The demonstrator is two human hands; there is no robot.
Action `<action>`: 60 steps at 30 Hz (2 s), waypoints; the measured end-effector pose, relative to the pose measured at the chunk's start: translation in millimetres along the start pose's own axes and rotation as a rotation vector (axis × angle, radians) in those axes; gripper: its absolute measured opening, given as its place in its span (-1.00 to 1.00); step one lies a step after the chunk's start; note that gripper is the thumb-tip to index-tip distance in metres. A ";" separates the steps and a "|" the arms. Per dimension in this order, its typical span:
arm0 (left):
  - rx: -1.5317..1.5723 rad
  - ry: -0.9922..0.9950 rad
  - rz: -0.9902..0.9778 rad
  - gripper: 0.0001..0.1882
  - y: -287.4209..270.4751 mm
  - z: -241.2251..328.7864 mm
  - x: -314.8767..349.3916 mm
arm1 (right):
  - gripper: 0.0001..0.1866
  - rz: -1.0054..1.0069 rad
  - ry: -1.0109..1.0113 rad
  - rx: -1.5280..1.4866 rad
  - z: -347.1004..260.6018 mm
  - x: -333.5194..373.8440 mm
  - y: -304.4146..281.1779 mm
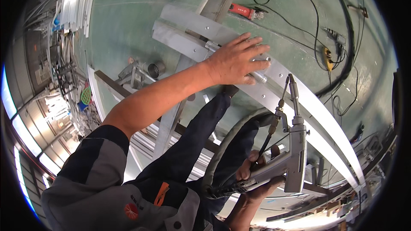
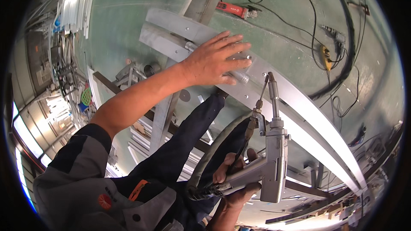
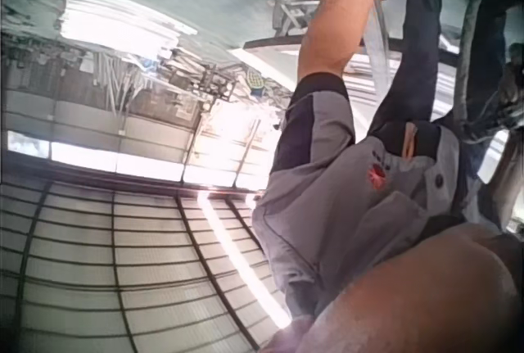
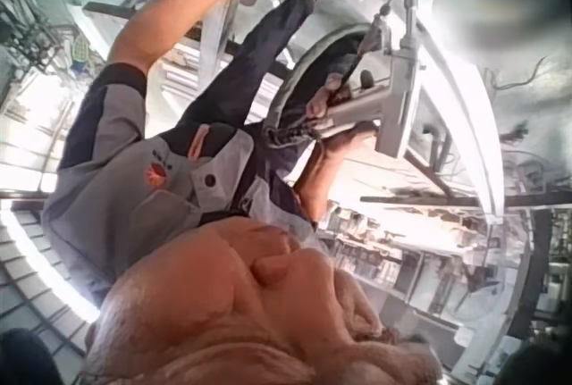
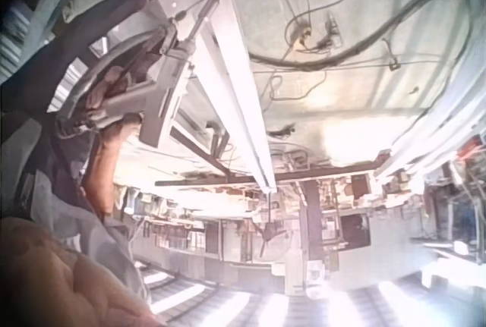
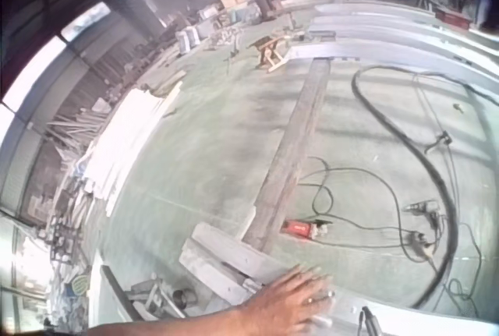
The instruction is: The person sits on the floor and uses a welding torch to join metal frame components. They align parts, weld seams, and reposition the frame to access different joints.
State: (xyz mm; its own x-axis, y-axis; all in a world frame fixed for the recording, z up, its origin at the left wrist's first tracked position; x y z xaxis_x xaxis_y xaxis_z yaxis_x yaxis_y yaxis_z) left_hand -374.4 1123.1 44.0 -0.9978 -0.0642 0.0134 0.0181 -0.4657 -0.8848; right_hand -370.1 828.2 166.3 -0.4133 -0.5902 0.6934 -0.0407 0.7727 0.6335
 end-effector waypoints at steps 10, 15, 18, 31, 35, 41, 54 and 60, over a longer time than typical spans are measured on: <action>0.097 0.161 0.136 -0.38 -4.3 -13.9 -5.6 | 0.08 0.053 -0.017 -0.041 24.4 -7.6 -13.7; 0.083 0.185 0.117 -0.39 -5.7 -15.3 -7.7 | 0.05 0.068 0.012 -0.072 25.1 -14.9 -24.3; 0.075 0.196 0.105 -0.39 -6.9 -13.5 -10.2 | -0.01 0.046 0.013 -0.078 25.4 -20.7 -25.8; 0.081 0.179 0.087 -0.34 -10.5 -9.5 -11.6 | -0.12 -0.102 0.036 -0.015 23.3 -44.6 -40.4; 0.084 0.174 0.091 -0.33 -10.1 -9.6 -10.7 | -0.14 -0.080 0.052 -0.009 19.3 -47.7 -40.6; 0.120 0.135 0.075 -0.31 -10.1 -9.4 -8.7 | -0.14 -0.056 0.056 0.003 14.9 -48.7 -41.4; 0.151 0.129 0.071 -0.30 -10.3 -9.7 -9.5 | -0.04 -0.017 0.107 0.037 5.9 -42.7 -44.1; 0.136 0.137 0.084 -0.31 -8.6 -10.9 -9.0 | -0.06 0.009 0.138 0.048 2.3 -38.0 -45.3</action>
State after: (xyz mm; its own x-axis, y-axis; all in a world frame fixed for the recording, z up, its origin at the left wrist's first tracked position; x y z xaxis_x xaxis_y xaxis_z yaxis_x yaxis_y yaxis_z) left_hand -366.2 1137.3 46.5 -0.9916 0.0084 -0.1291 0.1004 -0.5794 -0.8088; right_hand -354.7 816.2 110.5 -0.2846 -0.6075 0.7416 -0.0822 0.7862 0.6124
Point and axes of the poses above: each hand's wrist, its own x-axis away from the middle knuckle, its own y-axis out of the palm, z = x × y, the point moved 3 cm from there along -x, towards the middle knuckle, and after that the axes turned 2 degrees about -x, right-handed, at the moved point
